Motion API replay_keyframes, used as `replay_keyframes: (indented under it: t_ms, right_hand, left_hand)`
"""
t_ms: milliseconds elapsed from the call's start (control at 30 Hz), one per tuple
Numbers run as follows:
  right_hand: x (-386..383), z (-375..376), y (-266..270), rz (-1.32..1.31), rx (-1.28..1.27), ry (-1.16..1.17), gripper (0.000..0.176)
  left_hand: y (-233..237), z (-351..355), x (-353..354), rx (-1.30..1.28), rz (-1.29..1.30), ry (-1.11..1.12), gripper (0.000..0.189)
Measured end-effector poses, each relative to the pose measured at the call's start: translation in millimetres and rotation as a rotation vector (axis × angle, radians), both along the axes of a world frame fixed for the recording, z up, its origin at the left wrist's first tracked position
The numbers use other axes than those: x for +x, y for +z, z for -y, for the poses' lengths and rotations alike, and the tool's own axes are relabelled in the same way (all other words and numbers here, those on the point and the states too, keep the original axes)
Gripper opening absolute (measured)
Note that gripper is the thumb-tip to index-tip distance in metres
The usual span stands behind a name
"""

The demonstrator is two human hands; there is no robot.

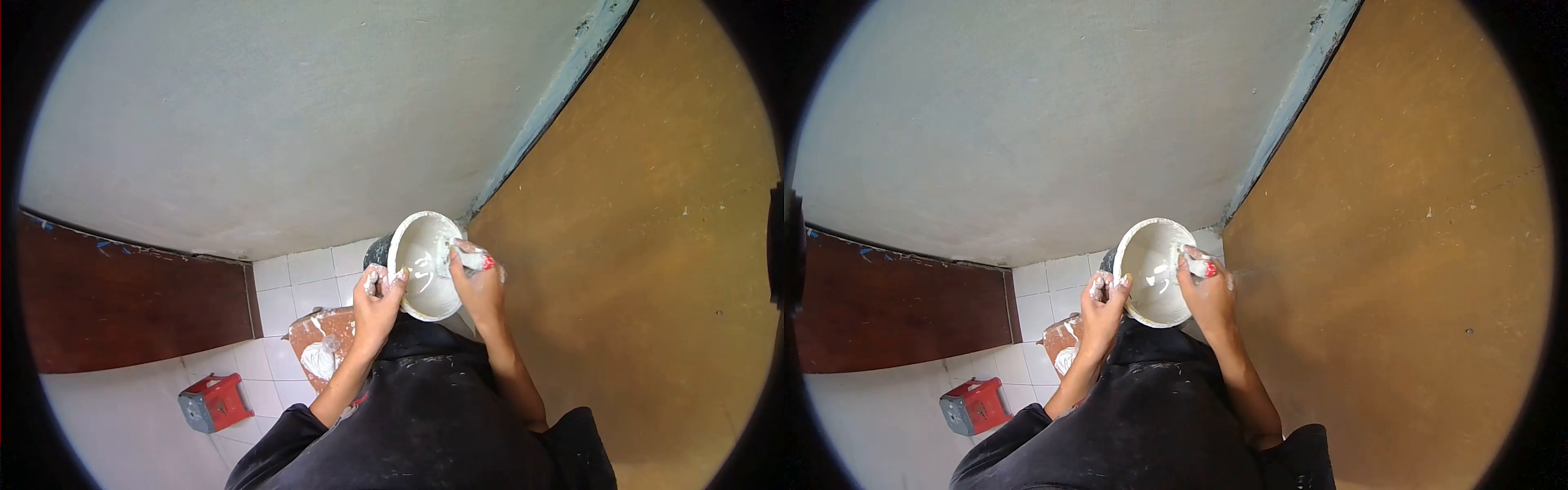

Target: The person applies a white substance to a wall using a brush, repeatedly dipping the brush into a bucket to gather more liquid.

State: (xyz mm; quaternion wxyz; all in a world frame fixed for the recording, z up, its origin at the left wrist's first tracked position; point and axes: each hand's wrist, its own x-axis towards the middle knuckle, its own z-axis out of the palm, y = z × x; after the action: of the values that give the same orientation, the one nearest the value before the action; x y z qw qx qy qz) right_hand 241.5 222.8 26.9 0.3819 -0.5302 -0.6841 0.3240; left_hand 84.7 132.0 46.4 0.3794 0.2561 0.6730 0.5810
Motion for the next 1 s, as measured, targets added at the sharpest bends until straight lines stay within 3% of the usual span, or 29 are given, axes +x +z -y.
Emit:
replay_keyframes:
  t_ms: [367, 567, 767, 1000]
  right_hand:
    - [17, 5, -25, 0.159, 0.354, 0.060, 0.025]
    - [18, 6, -26, 0.116, 0.361, 0.066, 0.027]
    - [20, 10, -34, -0.018, 0.202, -0.025, 0.020]
    - [26, 8, -37, -0.010, 0.265, -0.060, 0.018]
  left_hand:
    - [-6, 4, 13, 0.015, -0.107, -0.001, 0.030]
    - [-15, 6, 20, 0.041, -0.139, 0.030, 0.030]
    - [-23, 5, 11, 0.015, -0.214, 0.011, 0.024]
    - [-18, 1, 15, 0.015, -0.236, 0.098, 0.018]
